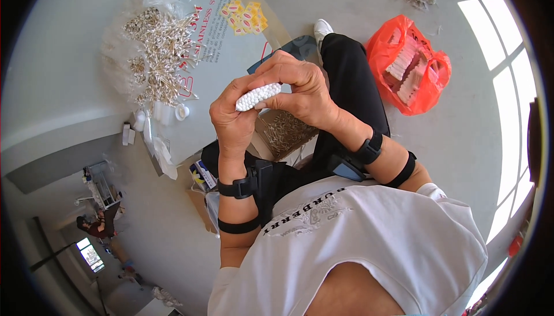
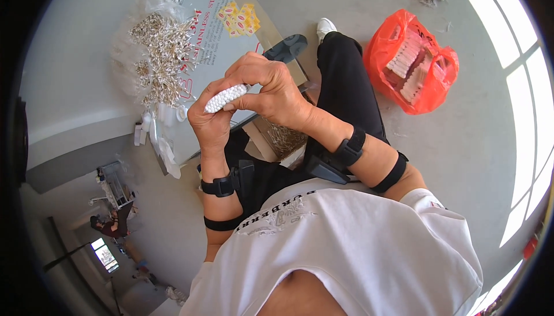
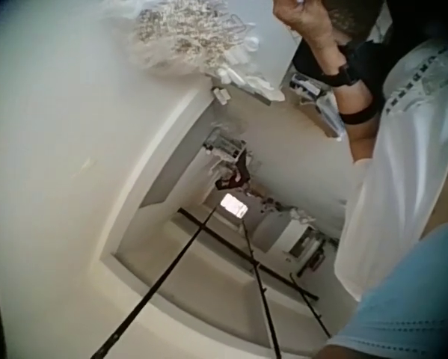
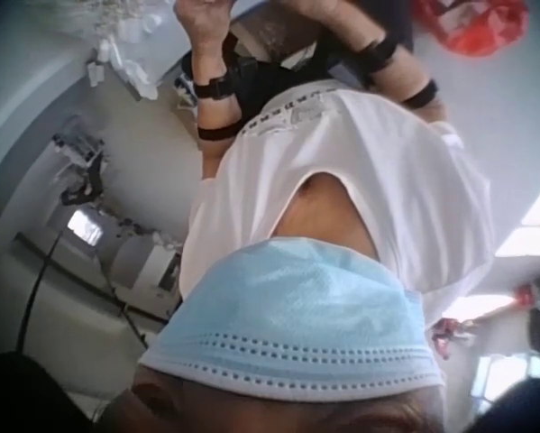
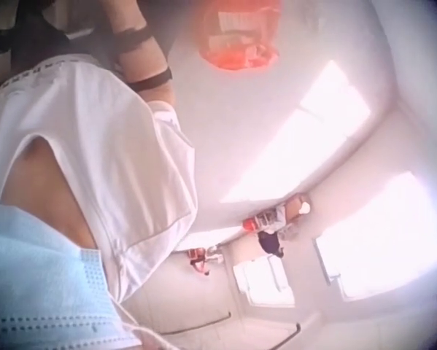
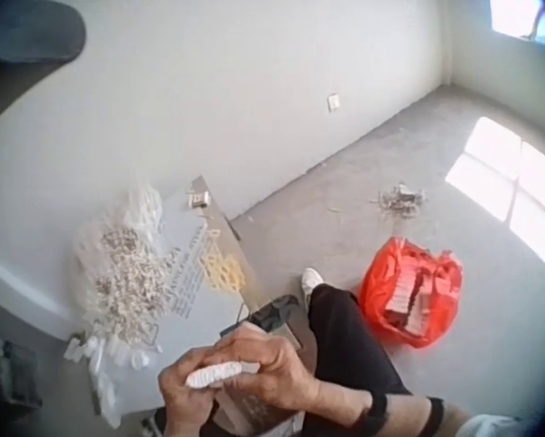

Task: Gathering a bundle of wooden cotton-tipped applicators and sliding them into a plastic protective sleeve for packaging.

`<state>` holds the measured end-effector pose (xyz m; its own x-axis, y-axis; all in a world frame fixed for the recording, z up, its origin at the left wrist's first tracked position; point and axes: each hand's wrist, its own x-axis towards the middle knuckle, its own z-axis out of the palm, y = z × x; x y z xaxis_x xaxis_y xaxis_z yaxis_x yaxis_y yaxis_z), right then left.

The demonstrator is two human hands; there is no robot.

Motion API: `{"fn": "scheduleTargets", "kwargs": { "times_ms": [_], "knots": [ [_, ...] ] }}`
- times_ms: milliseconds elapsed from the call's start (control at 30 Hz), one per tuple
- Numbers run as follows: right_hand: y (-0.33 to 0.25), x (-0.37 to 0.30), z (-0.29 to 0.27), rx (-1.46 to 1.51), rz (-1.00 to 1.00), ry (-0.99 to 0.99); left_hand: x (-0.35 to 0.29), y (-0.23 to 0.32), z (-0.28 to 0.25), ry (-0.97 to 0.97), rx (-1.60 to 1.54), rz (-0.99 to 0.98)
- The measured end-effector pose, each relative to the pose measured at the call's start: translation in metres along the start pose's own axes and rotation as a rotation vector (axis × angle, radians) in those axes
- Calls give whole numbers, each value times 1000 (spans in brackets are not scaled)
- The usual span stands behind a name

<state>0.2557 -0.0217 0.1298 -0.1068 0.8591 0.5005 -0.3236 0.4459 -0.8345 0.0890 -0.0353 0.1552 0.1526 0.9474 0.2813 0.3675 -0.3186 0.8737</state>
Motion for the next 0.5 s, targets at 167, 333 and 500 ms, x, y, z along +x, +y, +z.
{"fn": "scheduleTargets", "kwargs": {
  "times_ms": [167,333,500],
  "knots": [
    [-5,2,-5,148,71,-60,6,3,0,-24,-75,-11],
    [6,-2,-7,270,176,-44,7,-3,6,19,36,39],
    [12,-6,-8,367,240,-36,9,-7,4,10,117,30]
  ]
}}
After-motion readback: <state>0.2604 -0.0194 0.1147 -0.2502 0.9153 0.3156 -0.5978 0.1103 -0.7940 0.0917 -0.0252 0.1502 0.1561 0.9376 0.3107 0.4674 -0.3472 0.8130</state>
